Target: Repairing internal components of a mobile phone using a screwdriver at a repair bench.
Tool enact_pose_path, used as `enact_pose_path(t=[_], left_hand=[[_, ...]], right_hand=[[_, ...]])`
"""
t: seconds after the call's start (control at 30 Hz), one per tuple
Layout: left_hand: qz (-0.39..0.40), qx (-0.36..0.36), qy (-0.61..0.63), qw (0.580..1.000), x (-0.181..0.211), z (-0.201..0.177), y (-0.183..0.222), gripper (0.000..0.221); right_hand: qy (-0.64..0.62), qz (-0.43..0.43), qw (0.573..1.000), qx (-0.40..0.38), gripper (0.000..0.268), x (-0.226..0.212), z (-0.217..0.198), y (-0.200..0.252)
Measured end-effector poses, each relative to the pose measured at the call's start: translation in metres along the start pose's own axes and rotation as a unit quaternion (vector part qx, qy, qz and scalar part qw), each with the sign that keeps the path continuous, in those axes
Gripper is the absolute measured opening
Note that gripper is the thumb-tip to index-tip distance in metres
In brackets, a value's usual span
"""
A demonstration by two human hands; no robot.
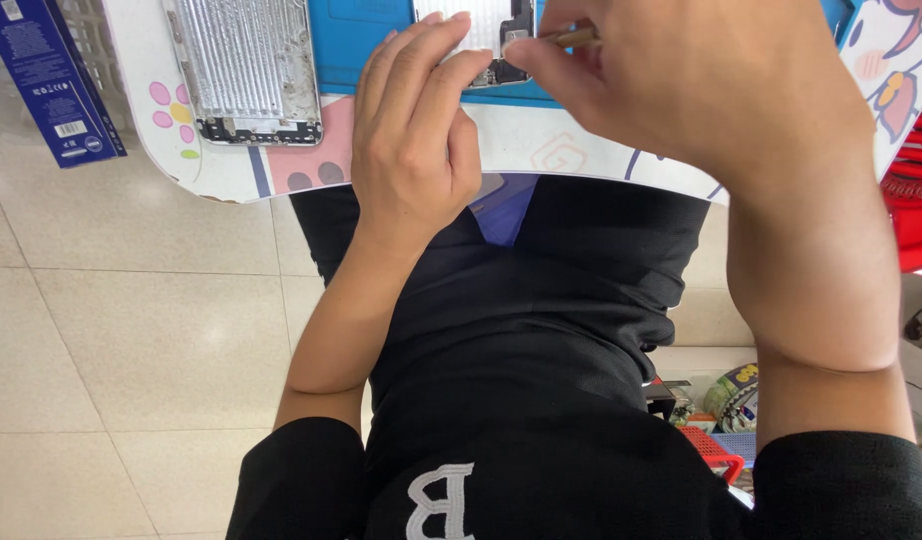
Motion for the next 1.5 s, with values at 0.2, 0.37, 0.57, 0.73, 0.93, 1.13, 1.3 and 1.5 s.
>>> enact_pose_path(t=[0.2,0.37,0.57,0.73,0.93,1.13,1.3,1.5], left_hand=[[0.005,0.002,-0.001,1.000,0.001,0.001,-0.001,0.032],[0.007,-0.005,-0.012,1.000,0.003,0.002,-0.004,0.028],[0.010,-0.020,-0.035,0.999,0.005,0.004,-0.003,0.028],[0.004,-0.018,-0.045,0.999,0.008,0.004,-0.006,0.027],[0.005,-0.024,-0.061,0.998,0.009,0.006,-0.005,0.025],[0.007,-0.020,-0.053,0.998,0.011,0.007,-0.005,0.023],[0.011,-0.010,-0.019,1.000,0.011,0.000,-0.007,0.023],[0.022,0.014,-0.006,1.000,0.011,-0.003,-0.001,0.019]], right_hand=[[-0.340,0.118,0.929,0.082,0.022,0.063,0.016,0.053],[-0.533,0.187,0.794,0.226,0.020,0.090,0.060,0.101],[-0.572,0.333,0.693,0.285,0.018,0.109,0.108,0.143],[-0.309,0.322,0.876,0.182,0.030,0.089,0.072,0.109],[-0.293,0.292,0.894,0.174,0.027,0.087,0.073,0.099],[-0.344,0.346,0.852,0.187,0.020,0.098,0.090,0.117],[-0.416,0.326,0.821,0.217,0.014,0.102,0.100,0.126],[-0.529,0.264,0.780,0.207,0.010,0.088,0.098,0.124]])
Point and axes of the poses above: each hand's wrist, its own y-axis away from the middle knuckle, its own z-axis out of the palm, x = y × z, the point moved 9 cm from there along -y, towards the middle knuckle, and after that the axes turned 2 degrees about z, right-handed, at the moved point
